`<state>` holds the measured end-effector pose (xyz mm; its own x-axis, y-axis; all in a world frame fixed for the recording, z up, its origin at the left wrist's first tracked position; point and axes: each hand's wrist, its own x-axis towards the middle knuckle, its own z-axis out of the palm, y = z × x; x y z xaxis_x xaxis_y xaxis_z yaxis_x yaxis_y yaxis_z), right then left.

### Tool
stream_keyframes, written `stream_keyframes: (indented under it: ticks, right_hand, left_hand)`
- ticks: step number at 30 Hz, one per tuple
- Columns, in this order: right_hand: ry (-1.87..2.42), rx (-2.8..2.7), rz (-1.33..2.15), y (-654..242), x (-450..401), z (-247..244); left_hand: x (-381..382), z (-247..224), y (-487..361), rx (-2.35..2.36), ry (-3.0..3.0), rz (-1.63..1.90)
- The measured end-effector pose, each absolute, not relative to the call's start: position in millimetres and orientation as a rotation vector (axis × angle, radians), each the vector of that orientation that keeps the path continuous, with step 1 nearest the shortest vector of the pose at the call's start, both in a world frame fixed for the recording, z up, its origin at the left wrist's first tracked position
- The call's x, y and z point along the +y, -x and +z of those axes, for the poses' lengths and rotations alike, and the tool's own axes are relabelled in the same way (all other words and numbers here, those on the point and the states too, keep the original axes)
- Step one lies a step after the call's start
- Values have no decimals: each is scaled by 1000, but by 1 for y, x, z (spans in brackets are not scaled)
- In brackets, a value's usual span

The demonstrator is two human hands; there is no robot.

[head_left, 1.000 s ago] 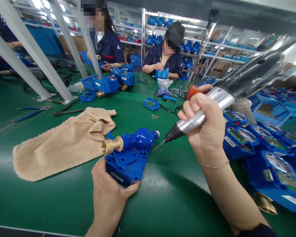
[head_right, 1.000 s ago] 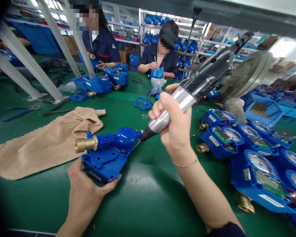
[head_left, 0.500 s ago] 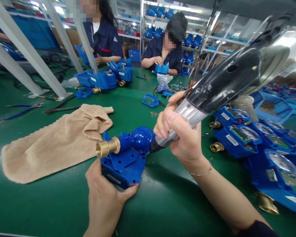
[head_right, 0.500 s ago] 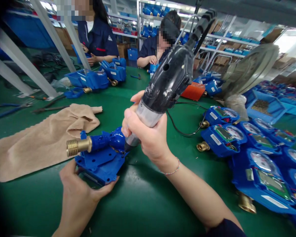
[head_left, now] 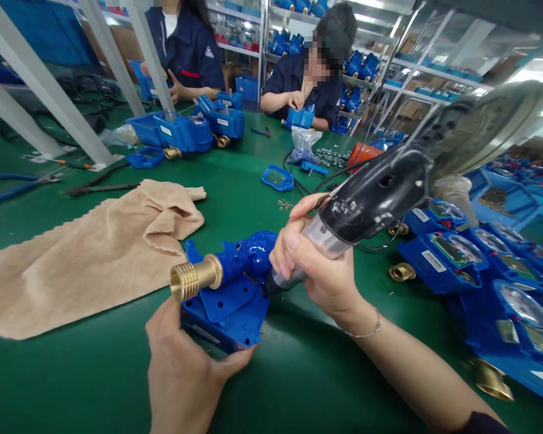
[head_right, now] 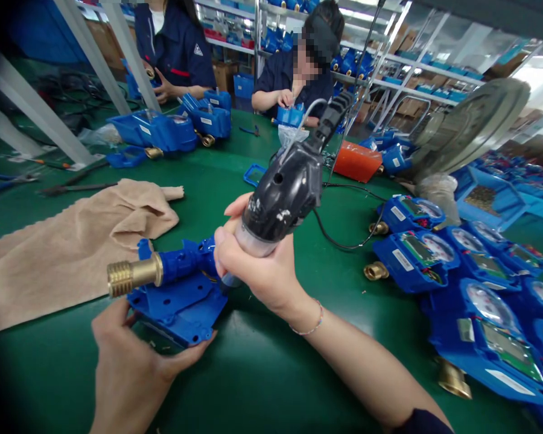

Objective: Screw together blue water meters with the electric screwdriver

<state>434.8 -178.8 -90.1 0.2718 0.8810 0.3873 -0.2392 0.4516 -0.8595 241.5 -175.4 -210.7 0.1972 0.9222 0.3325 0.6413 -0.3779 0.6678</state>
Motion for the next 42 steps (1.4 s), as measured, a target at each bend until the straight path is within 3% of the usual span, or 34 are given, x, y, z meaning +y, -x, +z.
stream_keyframes:
  ticks: [16, 42]
  right_hand:
    - [685, -1031, 946, -432, -175, -93]
    - [656, -1053, 956, -435, -180, -94]
  left_hand:
    - [-183, -182, -254, 1615, -2012, 889]
    - [-184, -193, -249, 1583, -2013, 917]
